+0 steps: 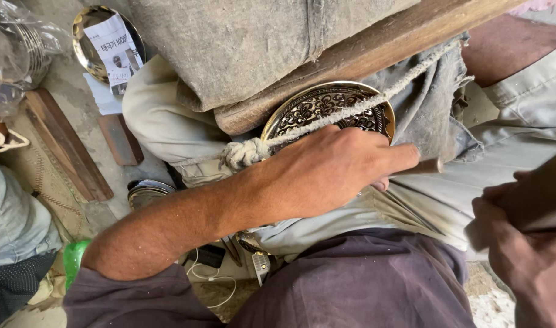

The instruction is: The person sits on the floor hammering a punch against a decorative brass plate held on a sandbag, chasing the embossed floral pattern. They reposition the punch and rotate the plate between hammering sequences, with finished plates stacked nearby.

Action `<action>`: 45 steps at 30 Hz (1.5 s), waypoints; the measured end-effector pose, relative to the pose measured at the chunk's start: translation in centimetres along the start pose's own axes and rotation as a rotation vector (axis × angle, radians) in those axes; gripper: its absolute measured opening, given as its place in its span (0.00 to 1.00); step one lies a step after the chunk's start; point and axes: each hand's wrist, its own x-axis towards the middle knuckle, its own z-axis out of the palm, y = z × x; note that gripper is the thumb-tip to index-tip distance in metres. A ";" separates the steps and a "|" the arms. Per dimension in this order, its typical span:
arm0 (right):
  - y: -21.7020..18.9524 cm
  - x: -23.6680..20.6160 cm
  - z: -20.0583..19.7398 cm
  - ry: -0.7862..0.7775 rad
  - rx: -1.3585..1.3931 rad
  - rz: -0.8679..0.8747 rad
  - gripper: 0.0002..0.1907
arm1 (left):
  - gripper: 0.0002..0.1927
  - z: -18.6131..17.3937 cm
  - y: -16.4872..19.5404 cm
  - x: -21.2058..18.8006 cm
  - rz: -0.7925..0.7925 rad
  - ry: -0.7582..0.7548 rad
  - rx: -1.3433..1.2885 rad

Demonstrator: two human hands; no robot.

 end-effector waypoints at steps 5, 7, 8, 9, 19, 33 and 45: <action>0.1 1.6 -0.1 -0.016 -0.026 -0.055 0.13 | 0.11 0.4 -0.2 -0.3 0.017 0.071 -0.005; 0.0 2.4 -0.1 -0.009 -0.067 -0.122 0.13 | 0.11 0.5 -0.1 -0.3 -0.001 0.094 -0.003; -0.2 2.7 -0.1 -0.001 -0.089 -0.157 0.13 | 0.12 0.4 -0.1 -0.4 -0.020 0.099 -0.014; -0.3 3.1 -0.1 0.000 -0.102 -0.170 0.13 | 0.13 0.2 0.1 -0.5 -0.037 0.100 -0.026; -2.7 6.0 -1.7 -0.266 -0.032 0.297 0.28 | 0.05 -0.6 1.4 -1.1 -0.157 0.156 -0.018; -2.2 7.0 -2.7 -0.309 0.021 0.363 0.23 | 0.05 -0.6 1.9 -1.7 -0.261 0.223 -0.017; -10.3 10.0 -3.6 -0.139 0.120 0.212 0.23 | 0.10 -0.5 5.5 -9.7 -0.339 0.977 0.276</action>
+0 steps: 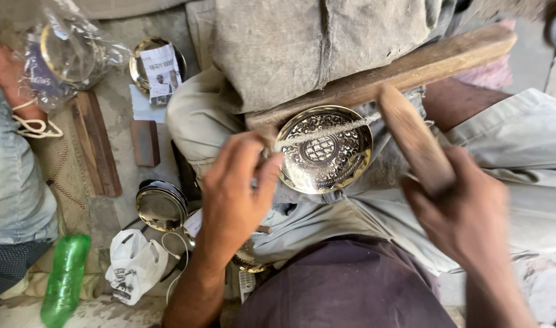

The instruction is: The person sits on the floor hammering a punch against a decorative brass plate held on a sandbag, chasing the embossed floral pattern. They reposition the punch and rotate the plate between hammering sequences, with finished plates stacked nearby.

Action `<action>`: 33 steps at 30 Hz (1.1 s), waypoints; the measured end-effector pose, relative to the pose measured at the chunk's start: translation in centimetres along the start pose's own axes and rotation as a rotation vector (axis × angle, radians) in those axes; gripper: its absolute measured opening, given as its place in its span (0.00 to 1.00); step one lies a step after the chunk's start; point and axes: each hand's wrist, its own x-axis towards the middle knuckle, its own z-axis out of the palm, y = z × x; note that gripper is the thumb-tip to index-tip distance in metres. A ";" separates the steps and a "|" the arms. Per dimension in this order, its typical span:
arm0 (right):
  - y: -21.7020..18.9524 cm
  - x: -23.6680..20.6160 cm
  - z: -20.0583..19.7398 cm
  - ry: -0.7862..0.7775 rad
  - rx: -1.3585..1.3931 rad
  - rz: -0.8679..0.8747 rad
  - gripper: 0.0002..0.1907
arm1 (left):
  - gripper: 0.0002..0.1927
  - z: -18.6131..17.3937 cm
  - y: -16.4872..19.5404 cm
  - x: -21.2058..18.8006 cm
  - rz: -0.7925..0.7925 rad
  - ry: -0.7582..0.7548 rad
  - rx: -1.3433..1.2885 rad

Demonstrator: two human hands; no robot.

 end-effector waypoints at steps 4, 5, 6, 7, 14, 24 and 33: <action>-2.4 2.0 3.7 0.084 0.070 -0.227 0.20 | 0.16 -1.2 -1.6 -2.5 -0.122 0.103 0.113; -2.9 2.4 3.8 0.125 0.042 -0.246 0.20 | 0.17 -0.8 -2.1 -2.8 -0.129 0.098 0.104; -3.4 2.6 3.8 0.159 0.014 -0.267 0.19 | 0.18 -0.6 -2.4 -3.3 -0.143 0.093 0.097; -4.2 2.9 3.5 0.188 -0.014 -0.290 0.19 | 0.17 -0.5 -2.6 -3.8 -0.184 0.104 0.069; -9.9 5.4 0.8 0.178 -0.048 -0.565 0.13 | 0.16 -2.2 -1.0 -4.3 -0.142 0.197 0.058; -4.7 4.1 1.0 -0.039 0.115 -0.294 0.23 | 0.08 -1.3 0.6 11.2 0.402 0.484 0.465; -2.8 3.3 2.3 -0.106 0.003 -0.391 0.30 | 0.12 4.0 -2.2 16.1 0.010 0.041 0.414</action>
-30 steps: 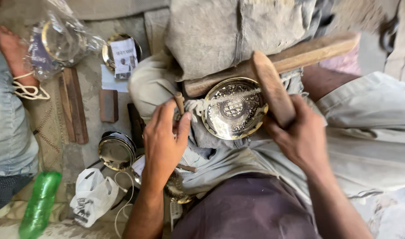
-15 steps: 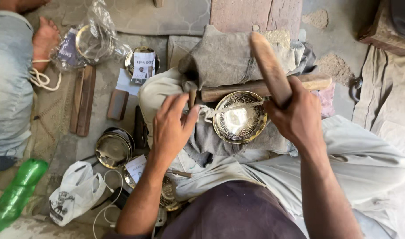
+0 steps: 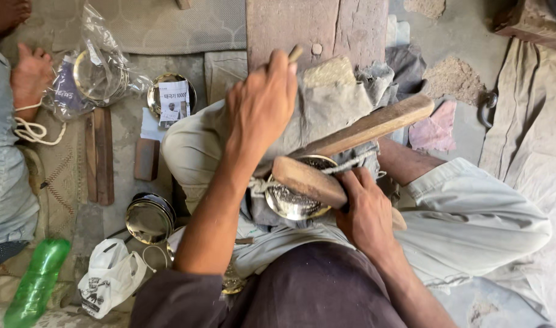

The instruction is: The person sits on the floor hammering a punch against a decorative brass plate held on a sandbag, chasing the embossed floral pattern. They reposition the punch and rotate the plate between hammering sequences, with finished plates stacked nearby.

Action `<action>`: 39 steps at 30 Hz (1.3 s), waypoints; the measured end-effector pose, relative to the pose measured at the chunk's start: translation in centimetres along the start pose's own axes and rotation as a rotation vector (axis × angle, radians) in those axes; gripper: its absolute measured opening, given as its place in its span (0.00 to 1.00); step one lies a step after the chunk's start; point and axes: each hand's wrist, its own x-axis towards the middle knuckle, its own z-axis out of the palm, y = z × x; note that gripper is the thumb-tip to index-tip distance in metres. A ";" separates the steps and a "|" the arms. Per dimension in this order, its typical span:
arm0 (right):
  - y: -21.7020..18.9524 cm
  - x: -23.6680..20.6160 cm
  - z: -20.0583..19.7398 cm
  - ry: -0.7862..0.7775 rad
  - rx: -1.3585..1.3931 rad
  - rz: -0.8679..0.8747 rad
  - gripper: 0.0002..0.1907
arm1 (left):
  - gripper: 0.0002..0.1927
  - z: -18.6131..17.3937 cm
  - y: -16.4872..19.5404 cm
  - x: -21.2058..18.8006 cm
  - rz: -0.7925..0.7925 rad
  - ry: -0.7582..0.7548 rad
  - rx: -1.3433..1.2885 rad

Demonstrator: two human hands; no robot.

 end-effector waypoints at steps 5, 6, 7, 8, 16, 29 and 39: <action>-0.3 1.0 -0.7 -0.030 0.027 -0.005 0.27 | 0.13 -0.1 -0.6 -0.7 0.033 0.146 0.077; -0.2 1.1 -0.8 -0.023 0.039 -0.001 0.26 | 0.12 -0.1 -0.6 -0.3 -0.001 0.105 0.049; 0.0 1.0 -1.0 -0.015 0.051 0.012 0.24 | 0.12 -0.1 -0.6 0.1 -0.029 0.058 0.018; 0.3 0.7 -1.3 0.015 0.076 0.057 0.21 | 0.12 -0.3 -0.4 0.3 -0.020 0.058 0.016; 4.9 -5.5 -3.9 0.164 0.162 0.587 0.25 | 0.12 -5.0 5.8 -10.1 0.229 0.369 -0.259; 8.5 -12.4 -5.5 0.264 0.267 0.722 0.30 | 0.23 4.1 6.5 -12.5 0.232 -0.093 -0.705; 11.5 -12.8 -8.3 0.298 -0.050 0.279 0.25 | 0.24 7.0 6.3 -12.4 0.368 -0.197 -0.612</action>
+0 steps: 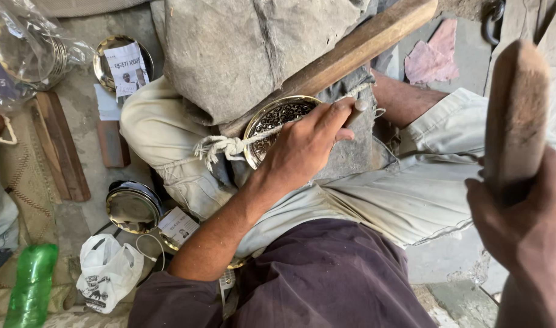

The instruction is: The person sits on the floor hammering a punch against a decorative brass plate held on a sandbag, chasing the embossed floral pattern. They reposition the punch and rotate the plate between hammering sequences, with finished plates stacked nearby.

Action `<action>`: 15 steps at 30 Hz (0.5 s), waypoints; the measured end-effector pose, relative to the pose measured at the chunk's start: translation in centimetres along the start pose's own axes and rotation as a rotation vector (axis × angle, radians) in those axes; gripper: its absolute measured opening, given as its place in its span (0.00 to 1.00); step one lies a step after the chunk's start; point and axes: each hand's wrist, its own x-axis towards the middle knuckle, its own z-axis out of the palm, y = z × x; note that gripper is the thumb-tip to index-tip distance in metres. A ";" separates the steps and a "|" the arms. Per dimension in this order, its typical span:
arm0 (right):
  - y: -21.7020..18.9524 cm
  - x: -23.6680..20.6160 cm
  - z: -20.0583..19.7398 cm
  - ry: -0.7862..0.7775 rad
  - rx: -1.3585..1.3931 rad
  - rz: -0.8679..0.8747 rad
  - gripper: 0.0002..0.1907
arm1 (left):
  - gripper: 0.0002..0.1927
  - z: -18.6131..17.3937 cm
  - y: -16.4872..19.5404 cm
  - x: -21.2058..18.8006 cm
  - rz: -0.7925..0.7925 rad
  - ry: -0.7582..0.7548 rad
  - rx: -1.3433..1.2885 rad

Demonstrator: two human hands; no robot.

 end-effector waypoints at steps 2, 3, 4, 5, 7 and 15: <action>1.2 0.3 -0.2 0.004 -0.015 -0.115 0.19 | 0.24 0.0 0.0 0.0 -0.006 -0.005 0.005; 1.7 0.7 -0.3 -0.003 -0.096 -0.238 0.14 | 0.24 0.0 0.0 0.0 -0.011 -0.005 0.001; 1.9 0.5 -0.3 -0.013 -0.145 -0.273 0.11 | 0.25 0.1 0.0 0.0 -0.014 -0.006 -0.004; 1.9 0.7 -0.3 -0.022 -0.193 -0.309 0.09 | 0.24 0.1 0.0 -0.1 -0.011 0.004 0.001; 1.4 0.8 -0.5 -0.051 -0.222 -0.209 0.10 | 0.23 0.2 0.2 -0.5 -0.010 0.023 0.011; -3.0 4.2 -1.2 -0.024 -0.502 -0.544 0.18 | 0.23 1.6 -0.3 -1.1 0.030 0.002 0.086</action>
